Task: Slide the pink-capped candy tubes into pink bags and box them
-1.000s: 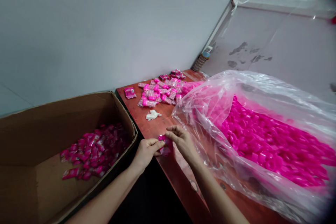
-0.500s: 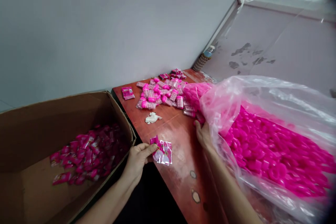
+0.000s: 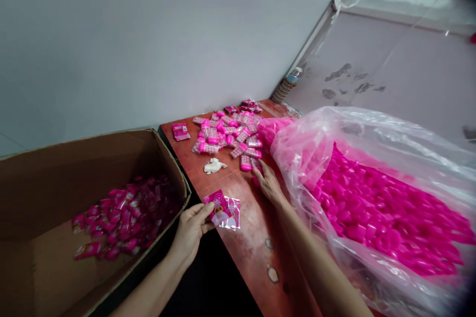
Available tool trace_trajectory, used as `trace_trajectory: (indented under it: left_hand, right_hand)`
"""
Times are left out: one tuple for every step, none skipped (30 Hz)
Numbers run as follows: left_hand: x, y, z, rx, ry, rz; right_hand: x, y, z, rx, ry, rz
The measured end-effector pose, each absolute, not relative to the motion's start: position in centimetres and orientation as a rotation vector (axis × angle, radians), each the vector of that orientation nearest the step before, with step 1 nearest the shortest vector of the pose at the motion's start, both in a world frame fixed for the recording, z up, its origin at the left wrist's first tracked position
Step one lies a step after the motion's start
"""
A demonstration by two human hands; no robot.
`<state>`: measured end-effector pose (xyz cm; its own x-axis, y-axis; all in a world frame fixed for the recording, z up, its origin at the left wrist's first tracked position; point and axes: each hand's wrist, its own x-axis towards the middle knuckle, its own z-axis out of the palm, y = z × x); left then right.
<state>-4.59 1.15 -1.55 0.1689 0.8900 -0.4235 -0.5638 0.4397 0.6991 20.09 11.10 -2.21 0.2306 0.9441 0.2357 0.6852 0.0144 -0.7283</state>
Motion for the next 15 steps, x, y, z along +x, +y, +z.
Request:
trace_trajectory:
  left_hand:
    - [-4.6, 1.1, -1.6, 0.432, 0.918, 1.077]
    - [-4.6, 1.1, -1.7, 0.442, 0.921, 1.075]
    - [-4.7, 1.1, -1.7, 0.456, 0.924, 1.077]
    - [-4.8, 1.1, -1.8, 0.47, 0.927, 1.081]
    - [-4.9, 1.0, -1.9, 0.477, 0.929, 1.085]
    - [-5.1, 1.0, -2.0, 0.476, 0.931, 1.089]
    - [-5.3, 1.0, -2.1, 0.468, 0.934, 1.093]
    - [-5.4, 0.9, -2.2, 0.457, 0.934, 1.094]
    - [-5.6, 0.9, -2.3, 0.444, 0.935, 1.094]
    - [-5.7, 0.9, -2.4, 0.432, 0.936, 1.092]
    - [-5.7, 1.0, -2.4, 0.422, 0.939, 1.091]
    - [-5.8, 1.0, -2.5, 0.414, 0.941, 1.085]
    - [-5.7, 1.1, -2.5, 0.408, 0.94, 1.076]
    - [-5.6, 1.1, -2.5, 0.404, 0.935, 1.066]
    - [-5.6, 1.2, -2.4, 0.402, 0.928, 1.057]
  right_hand:
    - [20.3, 10.8, -2.0, -1.759, -1.525, 0.401]
    - [20.6, 10.6, -1.7, -1.795, -1.524, 0.364]
    - [21.2, 10.5, -1.3, -1.838, -1.514, 0.322]
    - [22.0, 10.4, -0.9, -1.882, -1.484, 0.276]
    - [22.8, 10.3, -0.4, -1.922, -1.457, 0.234]
    - [23.9, 10.2, 0.2, -1.956, -1.434, 0.193]
    - [25.0, 10.0, 0.7, -1.988, -1.416, 0.151]
    - [26.1, 9.9, 1.2, -2.029, -1.395, 0.097]
    - [27.3, 9.9, 1.7, -2.073, -1.378, 0.042]
    - [28.5, 10.0, 2.2, -2.139, -1.363, -0.029]
    - [29.6, 10.2, 2.5, -2.203, -1.356, -0.095]
    - [30.6, 10.5, 2.8, -2.246, -1.391, -0.117]
    - [31.4, 10.9, 2.8, -2.278, -1.433, -0.132]
    - [31.9, 11.3, 2.7, -2.293, -1.475, -0.143]
    - [32.3, 11.7, 2.3, -2.3, -1.52, -0.154]
